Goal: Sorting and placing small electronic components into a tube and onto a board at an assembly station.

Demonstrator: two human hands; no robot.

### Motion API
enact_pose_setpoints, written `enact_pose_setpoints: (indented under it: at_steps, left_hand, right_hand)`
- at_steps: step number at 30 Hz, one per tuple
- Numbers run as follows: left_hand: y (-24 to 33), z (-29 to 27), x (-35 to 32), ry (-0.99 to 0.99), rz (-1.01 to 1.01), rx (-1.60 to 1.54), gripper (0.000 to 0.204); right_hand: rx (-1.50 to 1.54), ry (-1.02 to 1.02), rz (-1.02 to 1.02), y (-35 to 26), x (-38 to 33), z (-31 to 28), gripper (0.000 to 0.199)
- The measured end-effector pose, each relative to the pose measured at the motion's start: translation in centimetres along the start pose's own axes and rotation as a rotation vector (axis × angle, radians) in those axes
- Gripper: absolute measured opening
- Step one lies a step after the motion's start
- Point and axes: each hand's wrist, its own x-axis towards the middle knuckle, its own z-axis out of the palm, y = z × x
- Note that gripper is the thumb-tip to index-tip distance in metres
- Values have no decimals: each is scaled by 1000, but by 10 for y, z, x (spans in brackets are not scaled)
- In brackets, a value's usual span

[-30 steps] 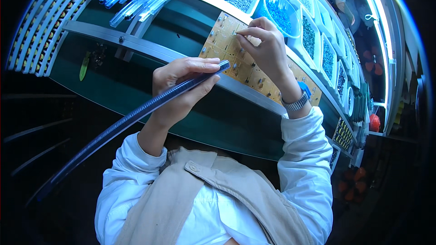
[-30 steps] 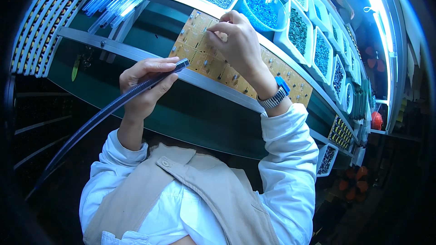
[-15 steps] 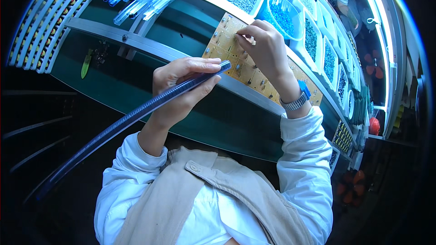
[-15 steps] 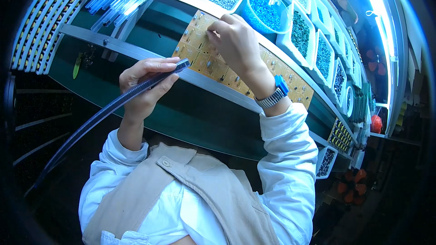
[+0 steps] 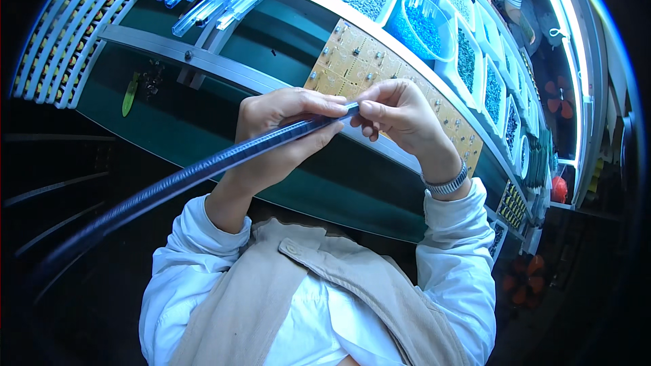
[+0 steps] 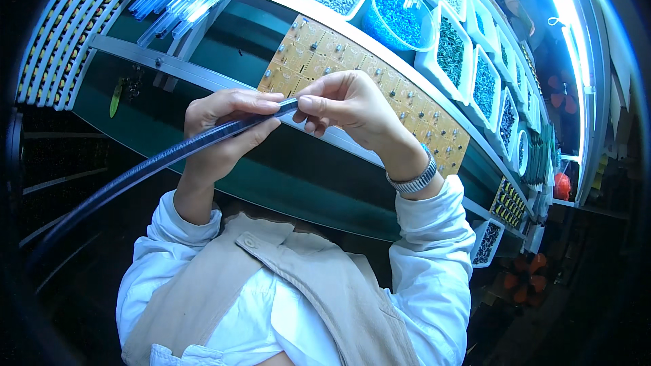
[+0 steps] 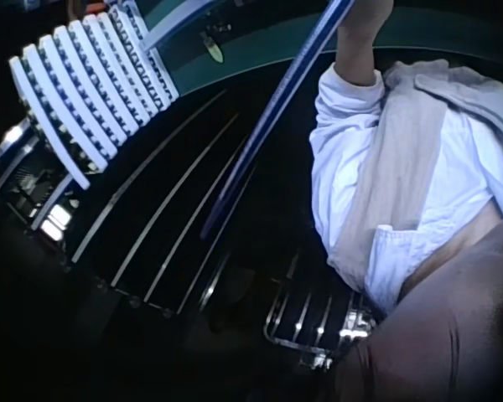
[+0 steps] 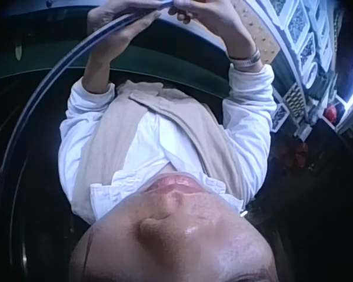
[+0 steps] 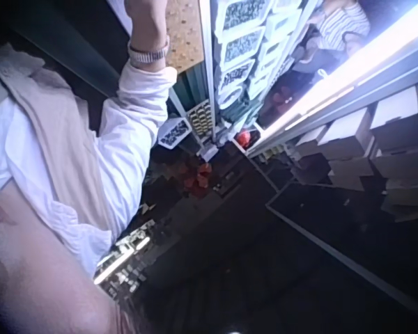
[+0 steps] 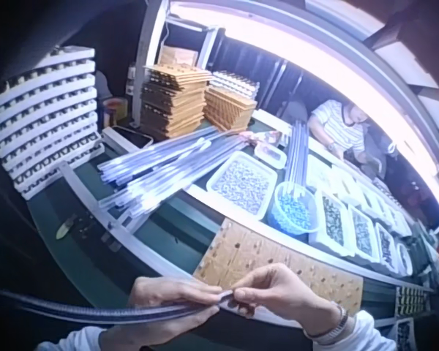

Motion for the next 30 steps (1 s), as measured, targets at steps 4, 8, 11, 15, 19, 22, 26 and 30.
enact_pose_setpoints:
  at_steps: [4, 8, 11, 15, 19, 22, 26, 30]
  left_hand:
    - [-15, 2, -7, 55, 27, -69, 17]
    - [-15, 3, -5, 118, -4, 2, 15]
    - [-16, 1, -5, 161, -10, 43, 15]
    - [-16, -3, -7, 201, 7, 56, 15]
    - [-14, -5, -8, 204, -4, 55, 16]
    - [-13, -5, -7, 204, 2, 57, 16]
    - [-8, -7, -5, 215, 6, 65, 15]
    - [0, -8, -1, 176, -6, 122, 13]
  right_hand:
    - [-156, 69, -134, -2, -2, 11, 15]
    - [-902, 341, -450, -2, 7, 9, 11]
    - [-1151, 441, -681, 6, 22, -4, 12]
    - [-1203, 447, -718, 11, 26, -7, 11]
    - [-1299, 411, -730, 6, 25, -3, 11]
    - [-1390, 410, -603, 6, 24, 6, 8]
    - [-1523, 354, -686, -1, 19, 8, 11]
    - [-646, 257, -235, -7, -2, 25, 13]
